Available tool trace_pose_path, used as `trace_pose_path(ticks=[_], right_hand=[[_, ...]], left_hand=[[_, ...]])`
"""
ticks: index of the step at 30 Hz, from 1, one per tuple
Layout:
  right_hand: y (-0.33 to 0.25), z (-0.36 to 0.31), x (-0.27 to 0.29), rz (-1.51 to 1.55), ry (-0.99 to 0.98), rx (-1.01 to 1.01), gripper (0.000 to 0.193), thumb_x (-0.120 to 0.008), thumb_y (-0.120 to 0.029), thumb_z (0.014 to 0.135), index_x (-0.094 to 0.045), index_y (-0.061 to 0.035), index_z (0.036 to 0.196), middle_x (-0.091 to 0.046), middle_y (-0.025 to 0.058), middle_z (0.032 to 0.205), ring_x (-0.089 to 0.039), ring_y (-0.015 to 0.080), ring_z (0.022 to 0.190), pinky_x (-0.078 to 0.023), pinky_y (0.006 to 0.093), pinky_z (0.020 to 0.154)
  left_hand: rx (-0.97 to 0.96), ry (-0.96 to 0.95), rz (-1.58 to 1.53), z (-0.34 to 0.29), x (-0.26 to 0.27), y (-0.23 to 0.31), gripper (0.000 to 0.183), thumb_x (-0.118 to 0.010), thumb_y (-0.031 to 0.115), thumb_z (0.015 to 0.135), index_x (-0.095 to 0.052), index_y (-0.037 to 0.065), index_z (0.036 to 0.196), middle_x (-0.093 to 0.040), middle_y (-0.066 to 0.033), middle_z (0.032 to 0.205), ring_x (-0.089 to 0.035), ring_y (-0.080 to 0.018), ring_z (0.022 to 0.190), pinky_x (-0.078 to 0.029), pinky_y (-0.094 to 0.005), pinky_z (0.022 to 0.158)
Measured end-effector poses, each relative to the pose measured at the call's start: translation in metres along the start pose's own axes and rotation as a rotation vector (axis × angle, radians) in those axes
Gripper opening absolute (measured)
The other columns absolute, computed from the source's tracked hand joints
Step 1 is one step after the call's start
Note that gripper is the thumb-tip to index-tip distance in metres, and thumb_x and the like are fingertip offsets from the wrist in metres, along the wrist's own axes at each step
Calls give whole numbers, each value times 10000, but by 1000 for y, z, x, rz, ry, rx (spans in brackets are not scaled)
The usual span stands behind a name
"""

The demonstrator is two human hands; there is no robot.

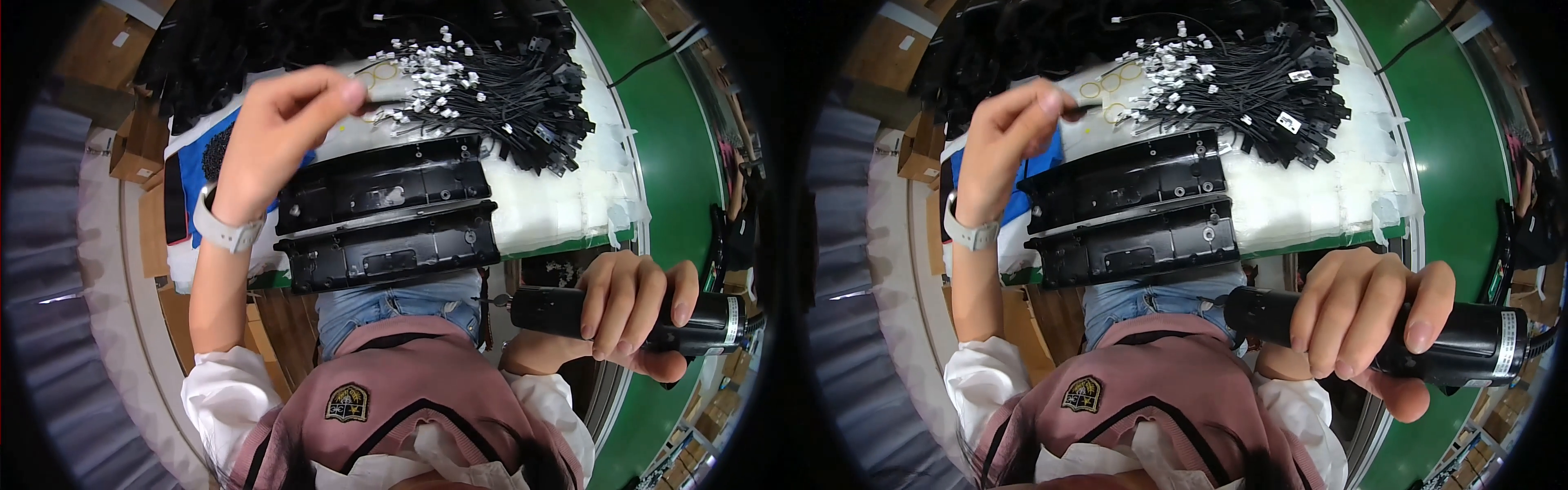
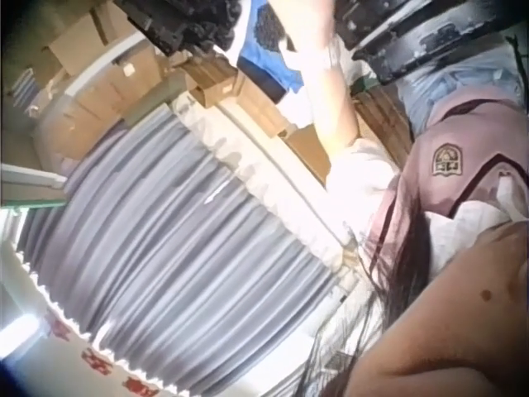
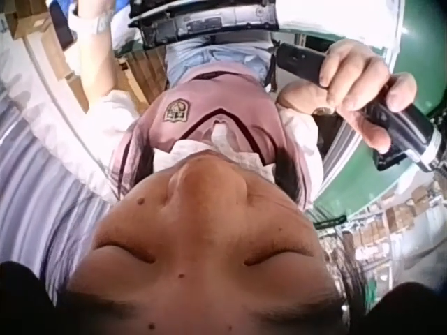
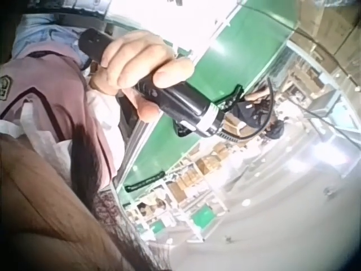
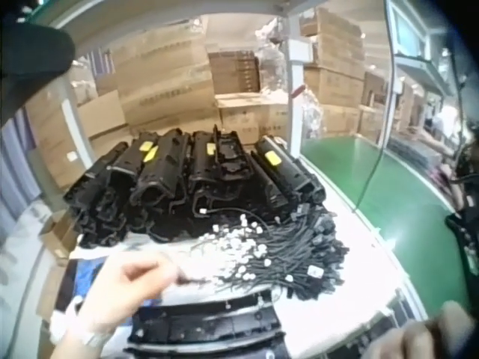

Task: Assembling and securing components of printer toner cartridges using an electric screwdriver at a factory workbench.

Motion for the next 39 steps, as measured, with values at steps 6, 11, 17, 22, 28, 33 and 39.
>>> trace_pose_path(ticks=[6,11,17,22,28,33,39], right_hand=[[37,19,-17,6,-30,-91,450,-751,-304,802,-430,-93,1036,-595,51,652,-574,140,438,-492,275,457],[70,35,-35,-4,-90,-138,439,-790,-266,759,-460,-78,978,-595,41,610,-576,120,421,-503,258,431],[95,45,-48,-134,-200,-217,460,-795,-292,755,-480,-83,1017,-594,24,619,-575,112,426,-502,256,460],[109,44,-51,-332,-247,-143,463,-771,-360,772,-486,-113,1042,-594,5,632,-557,83,435,-481,228,455],[132,37,-55,-368,-433,-203,448,-754,-363,788,-485,-121,1051,-595,16,654,-540,107,426,-470,240,440],[145,34,-57,-372,-482,-249,411,-745,-324,800,-473,-114,1027,-595,42,658,-542,137,430,-452,243,420],[154,30,-51,-393,-491,-282,418,-745,-325,802,-465,-110,1025,-599,49,681,-543,138,437,-447,254,400]], left_hand=[[-87,-55,139,-27,-14,-38,105,-733,76,724,-680,3,779,-566,-5,614,-428,-56,535,-363,-217,507],[38,-98,187,-29,-30,-71,154,-739,129,721,-667,-4,697,-621,-98,592,-556,-146,502,-425,-255,503],[-50,-99,389,-31,-38,-71,219,-747,191,699,-611,42,612,-596,-92,571,-591,-273,543,-441,-344,517],[-146,-38,593,-34,-38,-62,296,-735,203,696,-511,67,558,-508,-84,517,-516,-303,505,-374,-381,483],[-98,-48,626,-31,-40,-70,305,-729,188,681,-482,76,539,-515,-79,538,-518,-319,565,-388,-408,540],[-230,56,582,-37,-36,-64,297,-735,171,653,-475,85,539,-508,-64,541,-513,-305,584,-387,-400,550],[-327,106,595,-40,-37,-60,197,-729,137,561,-537,93,559,-539,-90,581,-557,-304,593,-433,-399,535]])
Point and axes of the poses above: each hand's wrist, its own z-axis towards the middle knuckle, its own x-axis out of the back of the hand, y = z × x, the point moved 9 cm from there along z, towards the middle knuckle
